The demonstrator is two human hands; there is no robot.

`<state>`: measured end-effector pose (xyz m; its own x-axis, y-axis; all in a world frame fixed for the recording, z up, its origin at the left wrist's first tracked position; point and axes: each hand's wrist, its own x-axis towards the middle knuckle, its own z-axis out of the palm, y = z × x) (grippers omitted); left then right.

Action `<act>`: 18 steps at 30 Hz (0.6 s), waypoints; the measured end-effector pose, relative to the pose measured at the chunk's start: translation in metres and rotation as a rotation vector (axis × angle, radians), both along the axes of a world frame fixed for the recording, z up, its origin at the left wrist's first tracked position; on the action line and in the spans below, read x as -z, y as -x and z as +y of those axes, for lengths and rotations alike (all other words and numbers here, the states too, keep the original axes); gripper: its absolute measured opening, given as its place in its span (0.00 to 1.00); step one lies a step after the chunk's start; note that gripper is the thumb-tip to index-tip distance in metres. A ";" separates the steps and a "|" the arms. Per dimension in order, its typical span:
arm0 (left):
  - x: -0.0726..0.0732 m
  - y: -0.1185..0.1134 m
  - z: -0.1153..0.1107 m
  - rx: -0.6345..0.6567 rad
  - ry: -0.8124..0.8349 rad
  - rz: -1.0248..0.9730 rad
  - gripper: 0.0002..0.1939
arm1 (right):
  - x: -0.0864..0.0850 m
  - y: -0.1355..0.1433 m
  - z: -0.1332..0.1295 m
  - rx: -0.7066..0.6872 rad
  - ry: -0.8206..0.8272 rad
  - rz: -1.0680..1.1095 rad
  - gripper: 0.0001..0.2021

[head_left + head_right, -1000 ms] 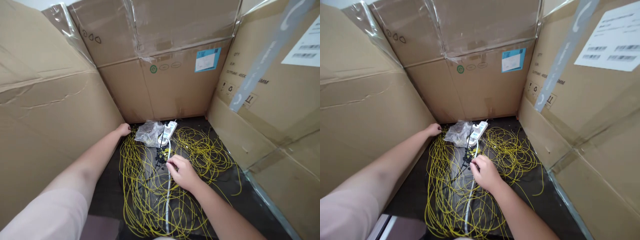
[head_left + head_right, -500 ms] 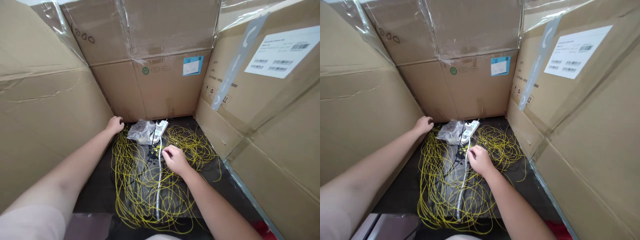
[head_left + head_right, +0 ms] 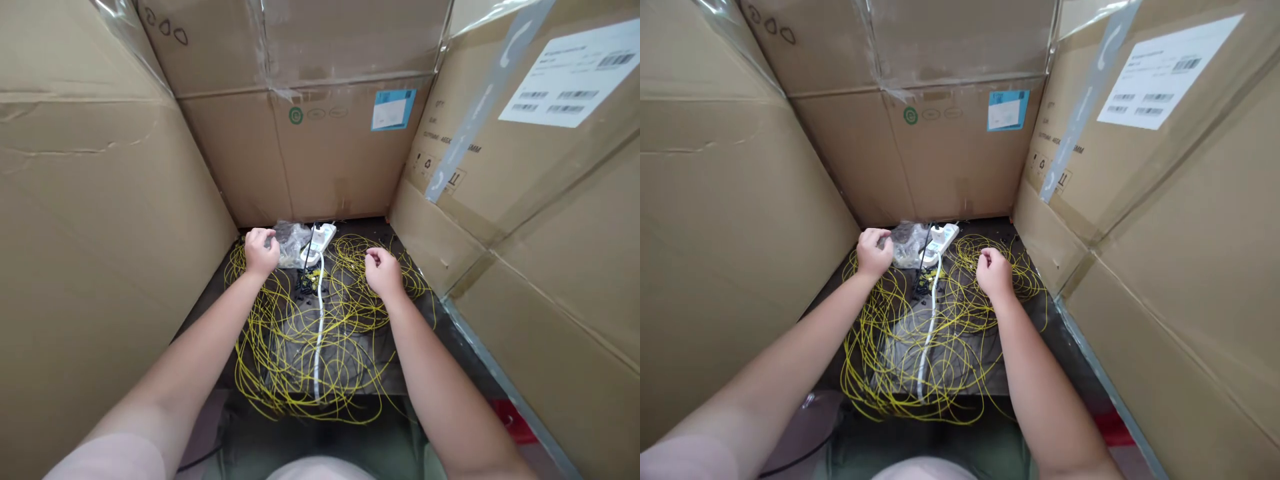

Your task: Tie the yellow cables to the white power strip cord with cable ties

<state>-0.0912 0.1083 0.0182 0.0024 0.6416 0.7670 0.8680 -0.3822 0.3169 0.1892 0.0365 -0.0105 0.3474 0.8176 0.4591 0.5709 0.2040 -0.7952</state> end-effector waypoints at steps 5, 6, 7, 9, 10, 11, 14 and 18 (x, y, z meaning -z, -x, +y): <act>0.015 -0.001 -0.017 0.027 -0.076 -0.070 0.10 | 0.001 0.004 0.000 -0.018 -0.006 0.003 0.13; 0.019 0.000 -0.020 0.039 -0.102 -0.078 0.09 | 0.000 0.005 0.000 -0.021 -0.011 0.003 0.12; 0.022 0.001 -0.022 0.049 -0.125 -0.081 0.09 | 0.000 0.007 -0.001 -0.022 -0.016 0.003 0.12; 0.028 0.004 -0.028 0.058 -0.156 -0.081 0.09 | 0.000 0.008 -0.002 -0.020 -0.027 -0.002 0.11; 0.031 0.006 -0.030 0.058 -0.166 -0.080 0.09 | -0.001 0.009 -0.002 -0.017 -0.032 -0.005 0.11; 0.033 0.007 -0.032 0.056 -0.175 -0.079 0.08 | -0.001 0.009 -0.002 -0.016 -0.034 -0.008 0.10; 0.037 0.010 -0.034 0.045 -0.189 -0.082 0.08 | -0.002 0.010 -0.003 -0.013 -0.039 -0.018 0.09; 0.040 0.015 -0.034 0.026 -0.125 -0.113 0.08 | -0.002 0.010 -0.003 -0.008 -0.078 -0.038 0.07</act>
<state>-0.1058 0.0744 -0.0223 -0.0731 0.5423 0.8370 0.8185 -0.4469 0.3610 0.1788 0.0337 -0.0089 0.3223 0.7815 0.5342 0.5986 0.2690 -0.7546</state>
